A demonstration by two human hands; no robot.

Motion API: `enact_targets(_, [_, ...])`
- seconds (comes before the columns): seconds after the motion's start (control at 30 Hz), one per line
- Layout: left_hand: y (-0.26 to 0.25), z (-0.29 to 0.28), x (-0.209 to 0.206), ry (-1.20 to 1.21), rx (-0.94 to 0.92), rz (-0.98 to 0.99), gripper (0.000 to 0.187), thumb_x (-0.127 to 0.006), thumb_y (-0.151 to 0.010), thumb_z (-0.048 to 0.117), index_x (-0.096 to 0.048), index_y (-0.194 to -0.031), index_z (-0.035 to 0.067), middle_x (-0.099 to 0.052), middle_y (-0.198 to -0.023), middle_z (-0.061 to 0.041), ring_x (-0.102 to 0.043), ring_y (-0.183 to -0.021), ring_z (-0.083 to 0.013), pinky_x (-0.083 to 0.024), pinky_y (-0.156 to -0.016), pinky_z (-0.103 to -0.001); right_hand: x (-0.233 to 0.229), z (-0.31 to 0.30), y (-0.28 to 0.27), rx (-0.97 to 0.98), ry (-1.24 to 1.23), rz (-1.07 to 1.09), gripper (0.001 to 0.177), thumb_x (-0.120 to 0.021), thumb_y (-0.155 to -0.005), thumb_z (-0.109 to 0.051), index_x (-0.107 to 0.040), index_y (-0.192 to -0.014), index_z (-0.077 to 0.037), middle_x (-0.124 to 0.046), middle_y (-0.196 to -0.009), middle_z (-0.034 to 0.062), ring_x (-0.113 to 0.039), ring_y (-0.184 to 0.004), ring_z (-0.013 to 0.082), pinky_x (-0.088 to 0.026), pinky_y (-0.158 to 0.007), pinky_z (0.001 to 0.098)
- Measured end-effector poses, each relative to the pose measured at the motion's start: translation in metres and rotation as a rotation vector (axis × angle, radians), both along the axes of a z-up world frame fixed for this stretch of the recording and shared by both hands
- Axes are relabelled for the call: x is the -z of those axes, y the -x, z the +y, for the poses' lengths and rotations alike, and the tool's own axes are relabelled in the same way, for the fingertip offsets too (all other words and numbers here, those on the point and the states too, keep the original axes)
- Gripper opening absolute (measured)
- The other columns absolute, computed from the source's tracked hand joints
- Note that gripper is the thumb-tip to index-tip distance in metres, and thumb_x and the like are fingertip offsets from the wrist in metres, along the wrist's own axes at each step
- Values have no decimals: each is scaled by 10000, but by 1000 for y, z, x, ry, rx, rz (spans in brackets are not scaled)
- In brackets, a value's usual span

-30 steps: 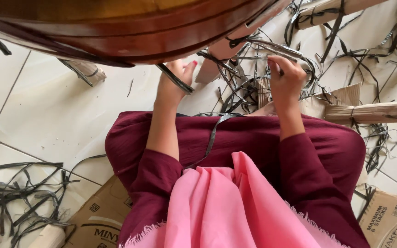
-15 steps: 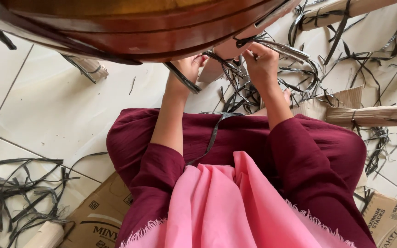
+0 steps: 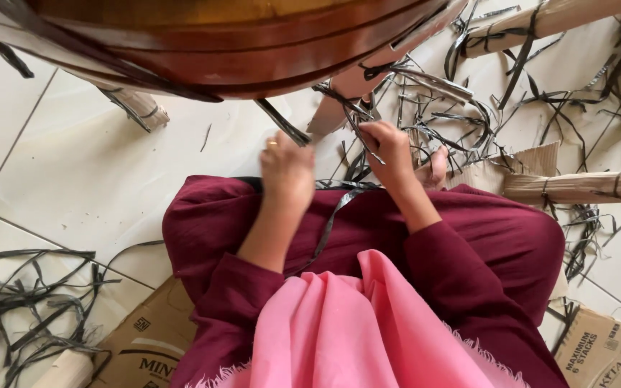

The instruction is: Wrapping the legs of a wooden chair with cardboard and securing it with plastic ties.

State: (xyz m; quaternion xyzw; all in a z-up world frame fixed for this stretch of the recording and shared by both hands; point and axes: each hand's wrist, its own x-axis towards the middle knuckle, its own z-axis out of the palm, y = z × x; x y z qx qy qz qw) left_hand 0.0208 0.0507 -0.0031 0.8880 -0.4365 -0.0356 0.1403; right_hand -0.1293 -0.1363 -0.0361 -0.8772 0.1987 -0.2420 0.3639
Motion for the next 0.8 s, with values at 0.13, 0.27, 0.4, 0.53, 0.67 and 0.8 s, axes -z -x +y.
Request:
enact_targets(0.13, [32,-16,44,432,67,-203,318,-693,-870,119,-563,-587,56,-521,-657,-215,-601,-723,-448,-461,-575,-499,12,27,5,27,28,-71,136,-659,-981,-27,-752,-1049,-100,-690,-843,117,-691,-781,385,-548,-712,430])
enact_targets(0.27, [48,-24,15,251,66,-101,166,-675,-762,94,-675,-596,92,-584,-775,-161,-583,-718,-371,-420,-621,-470,17,47,9,89,175,39,203,-639,-1014,-76,-720,-1189,-137,-702,-863,140,-712,-781,367,-573,-691,444])
enact_targets(0.4, [63,-31,9,237,145,-135,96,-690,-724,119,-732,-640,101,-564,-798,-104,-568,-776,-329,-409,-667,-449,-8,63,-7,183,-93,197,187,-591,-1067,-200,-681,-1228,-230,-733,-884,177,-709,-858,407,-552,-732,522])
enact_targets(0.53, [68,-33,15,200,165,-158,111,-667,-742,128,-744,-663,122,-586,-834,-68,-563,-804,-293,-406,-696,-439,16,48,-6,204,-183,221,164,-634,-1057,-260,-714,-1199,-276,-752,-887,115,-732,-885,308,-548,-744,474])
enact_targets(0.67, [69,-38,22,349,233,-127,89,-666,-718,87,-697,-649,133,-583,-910,-57,-566,-836,-288,-419,-671,-407,10,30,-8,47,-491,208,107,-662,-1005,-131,-737,-1077,-153,-648,-735,48,-586,-671,172,-469,-576,375])
enact_targets(0.8, [68,-36,6,425,287,-71,69,-663,-726,59,-662,-667,94,-603,-958,-87,-578,-873,-325,-435,-674,-421,12,21,-10,43,-1074,127,171,-629,-1026,-223,-721,-927,-118,-482,-526,-61,-418,-374,16,-355,-321,197])
